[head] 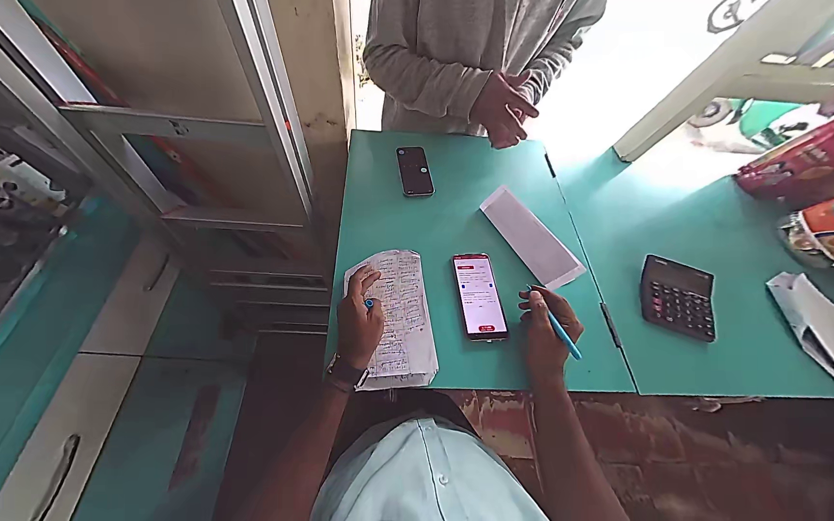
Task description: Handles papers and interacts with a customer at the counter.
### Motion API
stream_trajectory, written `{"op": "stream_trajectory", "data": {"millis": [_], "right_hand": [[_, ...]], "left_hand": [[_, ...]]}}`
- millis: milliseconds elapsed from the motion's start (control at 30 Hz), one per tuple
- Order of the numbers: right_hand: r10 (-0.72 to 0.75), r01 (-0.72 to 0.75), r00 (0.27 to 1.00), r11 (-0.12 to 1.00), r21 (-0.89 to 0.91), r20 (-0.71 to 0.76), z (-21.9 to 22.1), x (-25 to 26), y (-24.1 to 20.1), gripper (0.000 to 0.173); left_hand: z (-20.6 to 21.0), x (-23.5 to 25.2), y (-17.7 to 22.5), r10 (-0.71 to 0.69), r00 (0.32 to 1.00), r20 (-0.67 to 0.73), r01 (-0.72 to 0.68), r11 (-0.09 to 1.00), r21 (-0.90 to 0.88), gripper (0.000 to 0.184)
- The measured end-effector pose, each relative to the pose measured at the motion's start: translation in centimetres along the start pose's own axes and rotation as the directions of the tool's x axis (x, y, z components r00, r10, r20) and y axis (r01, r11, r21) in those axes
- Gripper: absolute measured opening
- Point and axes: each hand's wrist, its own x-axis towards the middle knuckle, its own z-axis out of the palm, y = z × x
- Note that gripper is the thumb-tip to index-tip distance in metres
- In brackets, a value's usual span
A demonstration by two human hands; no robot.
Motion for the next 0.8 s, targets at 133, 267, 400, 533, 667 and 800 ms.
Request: {"op": "stream_trajectory", "data": {"millis": [133, 267, 400, 533, 667, 800], "right_hand": [[0.016, -0.016, 1.000, 1.000, -0.004, -0.002, -0.05, 0.04, -0.04, 0.023], [0.036, -0.036, 0.999, 0.999, 0.022, -0.013, -0.16, 0.04, -0.06, 0.022], [0.037, -0.036, 0.999, 0.999, 0.036, -0.028, -0.25, 0.07, 0.03, 0.021], [0.032, -0.032, 0.999, 0.999, 0.027, -0.019, -0.29, 0.05, -0.01, 0.020], [0.030, -0.030, 0.999, 0.999, 0.024, -0.015, -0.33, 0.04, -0.09, 0.021], [0.025, -0.025, 1.000, 0.999, 0.025, -0.011, -0.38, 0.03, -0.05, 0.022]], "left_hand": [[-0.06, -0.02, 0.00, 0.001, 1.000, -0.003, -0.001, 1.000, -0.003, 0.051], [-0.18, 0.03, -0.06, -0.005, 1.000, -0.026, 0.003, 0.998, -0.070, 0.050], [-0.35, -0.09, -0.38, -0.018, 0.999, -0.035, 0.013, 0.989, -0.148, 0.047], [-0.45, -0.13, -0.58, -0.027, 0.998, -0.050, 0.015, 0.975, -0.224, 0.043], [-0.69, 0.01, -0.48, -0.100, 0.994, -0.051, 0.079, 0.945, -0.318, 0.038], [-0.87, -0.02, -0.07, -0.147, 0.988, -0.038, 0.121, 0.915, -0.385, 0.037]]}}
